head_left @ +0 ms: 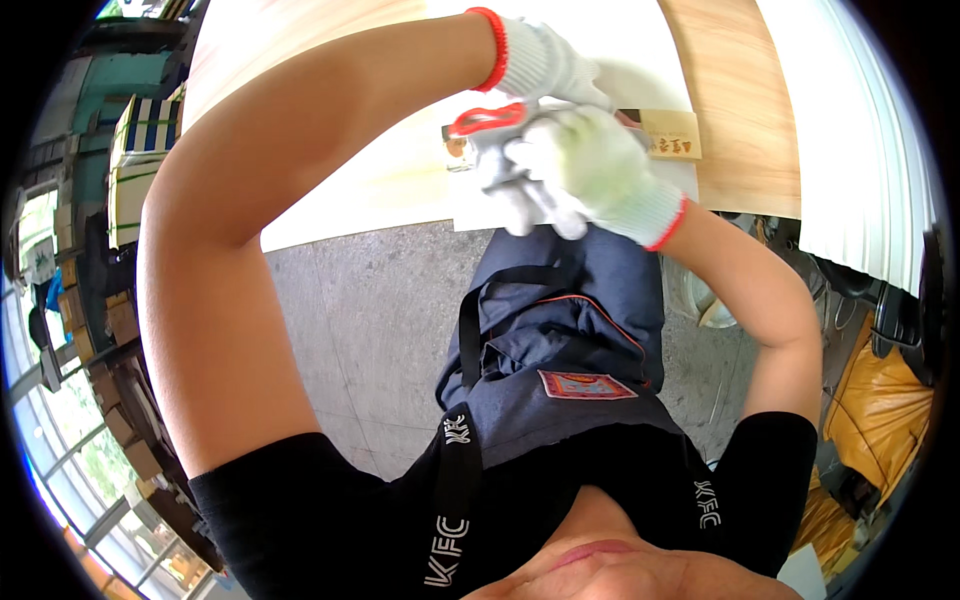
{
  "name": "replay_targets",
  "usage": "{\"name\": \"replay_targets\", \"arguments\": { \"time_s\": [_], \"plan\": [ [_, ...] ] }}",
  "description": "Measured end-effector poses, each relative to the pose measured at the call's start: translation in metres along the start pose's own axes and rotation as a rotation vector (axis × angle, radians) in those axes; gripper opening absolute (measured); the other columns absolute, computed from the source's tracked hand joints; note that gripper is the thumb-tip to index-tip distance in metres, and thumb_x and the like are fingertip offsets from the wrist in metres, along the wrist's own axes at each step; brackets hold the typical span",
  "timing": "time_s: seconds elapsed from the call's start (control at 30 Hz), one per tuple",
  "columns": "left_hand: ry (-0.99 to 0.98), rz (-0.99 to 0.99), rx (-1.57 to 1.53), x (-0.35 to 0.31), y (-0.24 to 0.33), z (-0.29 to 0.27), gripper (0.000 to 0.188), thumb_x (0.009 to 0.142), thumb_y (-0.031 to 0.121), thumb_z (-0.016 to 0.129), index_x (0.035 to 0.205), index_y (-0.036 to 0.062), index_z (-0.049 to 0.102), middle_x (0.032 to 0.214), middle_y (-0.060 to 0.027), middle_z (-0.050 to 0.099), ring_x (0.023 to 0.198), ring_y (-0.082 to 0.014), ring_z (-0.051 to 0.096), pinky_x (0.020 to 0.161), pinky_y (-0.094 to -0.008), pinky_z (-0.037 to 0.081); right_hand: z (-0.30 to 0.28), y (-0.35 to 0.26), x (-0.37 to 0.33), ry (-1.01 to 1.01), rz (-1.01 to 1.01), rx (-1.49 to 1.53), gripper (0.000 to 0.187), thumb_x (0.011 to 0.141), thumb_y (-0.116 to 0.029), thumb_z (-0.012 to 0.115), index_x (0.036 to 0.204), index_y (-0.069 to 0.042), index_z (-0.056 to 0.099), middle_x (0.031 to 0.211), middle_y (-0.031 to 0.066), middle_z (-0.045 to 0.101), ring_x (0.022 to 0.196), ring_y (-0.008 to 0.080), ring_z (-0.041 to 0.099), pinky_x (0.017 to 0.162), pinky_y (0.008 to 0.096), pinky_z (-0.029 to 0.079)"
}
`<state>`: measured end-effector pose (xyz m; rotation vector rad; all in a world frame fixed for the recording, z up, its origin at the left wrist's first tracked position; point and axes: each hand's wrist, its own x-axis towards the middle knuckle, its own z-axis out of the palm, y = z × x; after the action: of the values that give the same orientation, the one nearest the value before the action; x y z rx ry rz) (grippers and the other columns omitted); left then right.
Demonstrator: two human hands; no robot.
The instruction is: The person applies a substance to the edge of a white panel with a brush, positions a decorative strip onto the edge, and presses it down firmly by hand.
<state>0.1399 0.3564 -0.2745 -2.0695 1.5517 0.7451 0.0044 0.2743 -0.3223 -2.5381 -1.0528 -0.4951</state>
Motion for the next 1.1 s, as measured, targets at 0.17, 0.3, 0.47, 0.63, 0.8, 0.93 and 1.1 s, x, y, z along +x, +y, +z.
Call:
{"name": "replay_targets", "arguments": {
  "time_s": [0.17, 0.3, 0.47, 0.63, 0.8, 0.93, 1.1],
  "plan": [
    [0.187, 0.249, 0.045, -0.022, -0.007, 0.013, 0.079, 0.077, 0.004, 0.071, 0.145, 0.0302, 0.042, 0.109, -0.0087, 0.065, 0.088, -0.0287, 0.070, 0.067, -0.0424, 0.058, 0.052, -0.022, 0.034, 0.110, 0.005, 0.234, 0.018, 0.080, -0.024, 0.067, 0.094, -0.012, 0.070, 0.074, 0.0068, 0.066, 0.070, 0.0256, 0.068, 0.079, 0.0415, 0.055],
    [-0.063, -0.178, -0.446, -0.018, 0.008, -0.014, 0.056, 0.088, 0.029, 0.065, 0.141, 0.0317, 0.049, 0.121, -0.0072, 0.064, 0.089, -0.0281, 0.069, 0.077, -0.0412, 0.056, 0.037, -0.029, 0.060, -0.372, 0.204, 0.541, 0.024, 0.090, -0.026, 0.056, 0.100, -0.007, 0.069, 0.089, 0.0061, 0.069, 0.084, 0.0211, 0.068, 0.080, 0.0386, 0.054],
    [-0.052, 0.019, -0.161, -0.003, -0.015, 0.011, 0.054, 0.089, 0.051, 0.060, 0.139, 0.0327, 0.052, 0.127, -0.0089, 0.062, 0.099, -0.0267, 0.067, 0.083, -0.0372, 0.055, 0.048, -0.031, 0.049, -0.243, 0.030, 0.291, 0.025, 0.088, -0.022, 0.056, 0.103, -0.006, 0.068, 0.094, 0.0073, 0.069, 0.090, 0.0203, 0.066, 0.073, 0.0354, 0.052],
    [0.061, 0.188, 0.157, -0.013, -0.011, 0.013, 0.039, 0.091, 0.038, 0.056, 0.124, 0.0176, 0.057, 0.107, -0.0115, 0.065, 0.087, -0.0229, 0.069, 0.071, -0.0359, 0.057, -0.017, 0.017, -0.030, -0.091, 0.272, 0.324, 0.023, 0.079, -0.023, 0.072, 0.100, -0.013, 0.074, 0.086, -0.0022, 0.069, 0.083, 0.0182, 0.066, 0.074, 0.0334, 0.054],
    [-0.166, -0.177, -0.279, -0.013, 0.006, -0.014, 0.052, 0.085, 0.012, 0.067, 0.131, 0.0259, 0.046, 0.110, -0.0099, 0.064, 0.086, -0.0217, 0.069, 0.067, -0.0347, 0.057, -0.053, 0.077, -0.137, 0.239, 0.153, -0.205, 0.022, 0.078, -0.013, 0.068, 0.100, -0.016, 0.071, 0.091, 0.0013, 0.065, 0.088, 0.0221, 0.064, 0.076, 0.0361, 0.052],
    [-0.384, -0.492, -0.529, -0.019, 0.031, -0.034, 0.087, 0.082, 0.014, 0.070, 0.152, 0.0472, 0.030, 0.128, -0.0126, 0.061, 0.091, -0.0220, 0.071, 0.065, -0.0304, 0.059, -0.073, 0.101, -0.159, 0.222, 0.280, -0.206, 0.022, 0.078, -0.019, 0.072, 0.099, -0.016, 0.070, 0.091, 0.0047, 0.064, 0.083, 0.0257, 0.064, 0.074, 0.0371, 0.052],
    [0.131, -0.280, 0.292, -0.041, 0.067, 0.021, 0.073, 0.086, 0.007, 0.066, 0.148, 0.0380, 0.042, 0.147, -0.0087, 0.044, 0.104, -0.0254, 0.065, 0.082, -0.0338, 0.059, -0.095, 0.089, -0.134, 0.152, 0.501, -0.629, 0.034, 0.086, -0.015, 0.065, 0.120, -0.018, 0.062, 0.107, 0.0054, 0.062, 0.095, 0.0260, 0.062, 0.083, 0.0392, 0.050]
  ]
}}
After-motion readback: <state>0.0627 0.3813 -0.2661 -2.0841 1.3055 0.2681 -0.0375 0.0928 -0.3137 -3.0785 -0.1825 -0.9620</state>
